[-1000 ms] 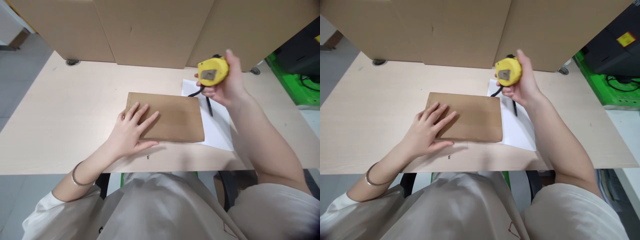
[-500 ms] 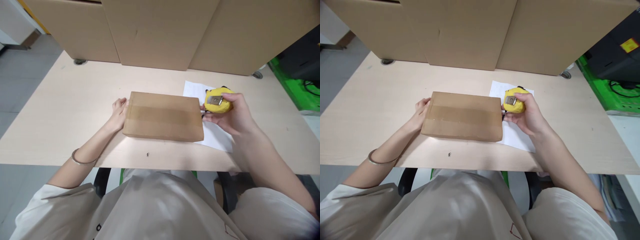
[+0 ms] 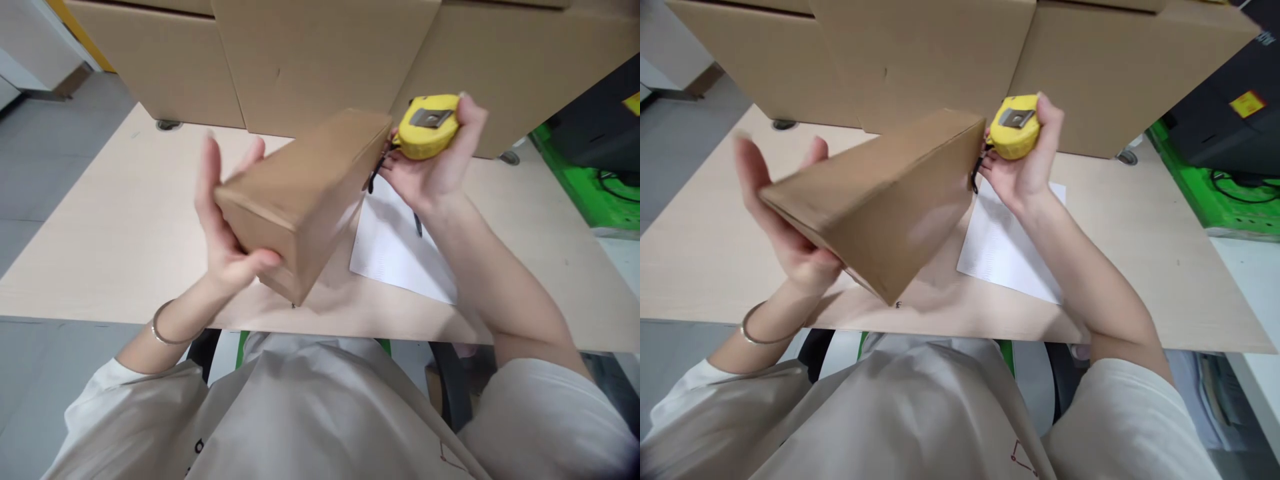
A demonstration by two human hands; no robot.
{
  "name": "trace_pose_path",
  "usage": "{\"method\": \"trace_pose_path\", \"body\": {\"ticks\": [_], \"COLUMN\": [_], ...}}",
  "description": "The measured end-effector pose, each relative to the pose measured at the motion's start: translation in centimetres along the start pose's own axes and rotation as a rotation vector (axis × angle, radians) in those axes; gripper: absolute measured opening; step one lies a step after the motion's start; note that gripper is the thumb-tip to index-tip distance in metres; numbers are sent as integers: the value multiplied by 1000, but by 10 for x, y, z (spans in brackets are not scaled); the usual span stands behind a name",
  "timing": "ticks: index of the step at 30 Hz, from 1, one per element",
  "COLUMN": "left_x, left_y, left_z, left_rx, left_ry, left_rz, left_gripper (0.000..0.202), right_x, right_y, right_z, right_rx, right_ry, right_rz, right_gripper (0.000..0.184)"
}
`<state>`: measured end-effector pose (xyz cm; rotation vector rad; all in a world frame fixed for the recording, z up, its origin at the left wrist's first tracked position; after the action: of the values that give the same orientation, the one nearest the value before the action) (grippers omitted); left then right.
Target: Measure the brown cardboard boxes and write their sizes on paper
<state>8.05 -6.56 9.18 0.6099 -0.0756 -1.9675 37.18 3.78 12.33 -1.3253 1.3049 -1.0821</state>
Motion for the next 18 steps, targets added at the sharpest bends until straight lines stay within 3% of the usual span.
{"method": "trace_pose_path", "body": {"ticks": [5, 10, 14, 18], "left_x": [35, 52, 56, 44], "left_y": [23, 28, 32, 27], "left_z": [-31, -56, -53, -22], "left_rx": [-72, -114, -81, -101], "left_ry": [82, 154, 239, 342], "left_rz": [-82, -193, -250, -115], "left_gripper": [89, 68, 55, 73], "right_x": [-38, -48, -44, -34], "right_y": [34, 42, 26, -9], "right_z": [-29, -37, -25, -7], "right_rx": [0, 45, 107, 105], "right_ry": [12, -21, -77, -113], "right_rz": [115, 118, 7, -1], "right_gripper": [73, 71, 58, 30]}}
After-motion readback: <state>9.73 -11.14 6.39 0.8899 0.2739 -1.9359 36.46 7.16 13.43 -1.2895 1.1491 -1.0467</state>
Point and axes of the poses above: each hand's wrist, its own x-axis away from the middle knuckle, its own z-axis out of the back of the hand, y = z × x, the point moved 5 cm from there along -x, towards the middle knuckle, and after that the axes turned 13 degrees about -x, right-handed, at the moved point
